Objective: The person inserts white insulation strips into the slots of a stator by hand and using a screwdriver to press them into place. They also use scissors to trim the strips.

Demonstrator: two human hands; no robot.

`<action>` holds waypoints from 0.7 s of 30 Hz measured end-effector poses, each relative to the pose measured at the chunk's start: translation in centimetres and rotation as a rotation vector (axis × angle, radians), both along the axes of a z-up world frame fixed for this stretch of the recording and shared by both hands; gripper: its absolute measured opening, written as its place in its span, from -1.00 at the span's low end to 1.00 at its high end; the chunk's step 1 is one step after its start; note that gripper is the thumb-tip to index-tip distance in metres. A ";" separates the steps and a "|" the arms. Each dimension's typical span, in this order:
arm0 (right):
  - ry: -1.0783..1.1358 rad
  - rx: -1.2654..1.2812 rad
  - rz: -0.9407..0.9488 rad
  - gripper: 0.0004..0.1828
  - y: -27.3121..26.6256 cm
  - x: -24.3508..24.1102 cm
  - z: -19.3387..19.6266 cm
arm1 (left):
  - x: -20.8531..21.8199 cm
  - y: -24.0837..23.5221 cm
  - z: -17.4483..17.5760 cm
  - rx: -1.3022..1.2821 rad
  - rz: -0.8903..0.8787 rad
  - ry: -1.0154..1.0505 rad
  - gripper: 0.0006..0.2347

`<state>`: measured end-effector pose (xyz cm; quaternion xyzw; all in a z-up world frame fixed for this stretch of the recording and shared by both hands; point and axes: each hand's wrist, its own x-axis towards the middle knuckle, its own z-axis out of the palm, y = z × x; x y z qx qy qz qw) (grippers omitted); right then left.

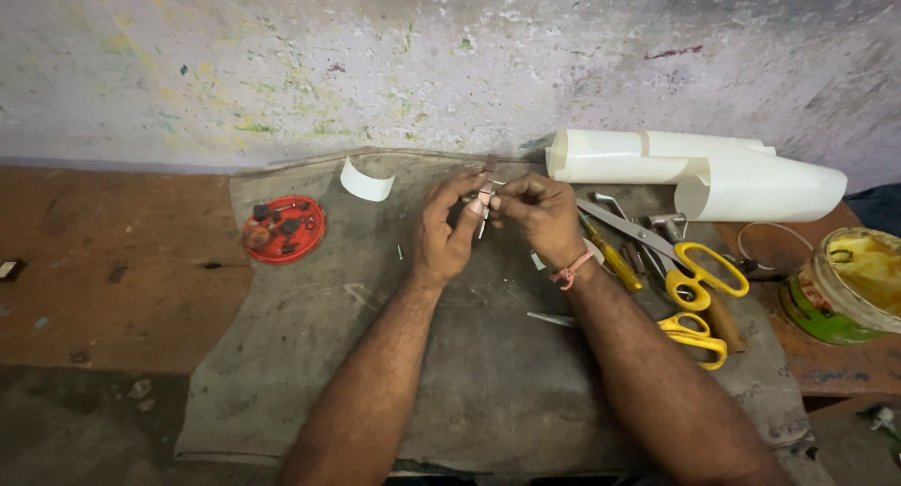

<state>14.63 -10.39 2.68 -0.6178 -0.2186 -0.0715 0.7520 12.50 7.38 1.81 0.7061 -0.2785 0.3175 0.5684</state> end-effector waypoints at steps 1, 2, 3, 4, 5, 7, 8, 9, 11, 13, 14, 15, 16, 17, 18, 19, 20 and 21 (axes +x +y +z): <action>0.012 -0.002 -0.008 -0.95 0.0 0.0 0.1 | 0.0 0.0 0.0 -0.004 -0.012 0.006 -0.76; 0.023 -0.003 -0.017 -0.95 0.0 0.0 0.1 | 0.0 0.0 -0.1 -0.008 -0.025 0.013 -0.76; 0.036 -0.004 -0.024 -0.95 0.0 0.0 0.1 | 0.0 0.0 -0.1 -0.011 -0.037 0.020 -0.76; 0.027 -0.024 -0.036 -0.95 0.0 -0.1 0.1 | 0.0 -0.1 -0.1 -0.011 -0.035 0.017 -0.76; 0.017 -0.044 -0.046 -0.95 -0.1 -0.1 0.1 | 0.1 -0.1 -0.2 -0.012 -0.033 0.015 -0.76; -0.008 -0.094 -0.055 -0.95 -0.2 -0.2 0.1 | 0.1 -0.2 -0.3 -0.011 -0.026 0.013 -0.76; -0.025 -0.124 -0.053 -0.96 -0.3 -0.2 0.1 | 0.2 -0.2 -0.3 -0.009 -0.022 0.013 -0.76; -0.040 -0.154 -0.052 -0.96 -0.4 -0.2 0.1 | 0.2 -0.2 -0.3 -0.007 -0.018 0.015 -0.77; -0.067 -0.154 -0.045 -0.95 -0.5 -0.3 0.1 | 0.2 -0.2 -0.4 -0.027 -0.044 0.017 -0.77; -0.078 -0.158 -0.048 -0.94 -0.5 -0.3 0.0 | 0.2 -0.1 -0.3 -0.026 -0.046 0.015 -0.77; -0.074 -0.161 -0.053 -0.94 -0.4 -0.3 0.1 | 0.2 -0.1 -0.3 -0.015 -0.036 0.013 -0.76; -0.070 -0.164 -0.059 -0.94 -0.4 -0.3 0.1 | 0.1 -0.1 -0.2 -0.004 -0.026 0.011 -0.76; -0.068 -0.181 -0.064 -0.94 -0.5 -0.3 0.1 | 0.1 -0.1 -0.2 -0.006 -0.029 0.011 -0.76; -0.066 -0.199 -0.068 -0.93 -0.5 -0.3 0.2 | 0.1 -0.1 -0.2 -0.007 -0.031 0.011 -0.76; -0.063 -0.216 -0.072 -0.93 -0.5 -0.4 0.2 | 0.1 -0.1 -0.2 -0.009 -0.033 0.012 -0.76; -0.064 -0.211 -0.063 -0.92 -0.5 -0.4 0.3 | 0.1 -0.1 -0.2 -0.007 -0.030 0.016 -0.76; -0.064 -0.206 -0.054 -0.92 -0.6 -0.4 0.4 | 0.1 -0.1 -0.2 -0.005 -0.026 0.020 -0.76; -0.065 -0.202 -0.045 -0.91 -0.6 -0.4 0.4 | 0.2 -0.1 -0.2 -0.004 -0.023 0.025 -0.77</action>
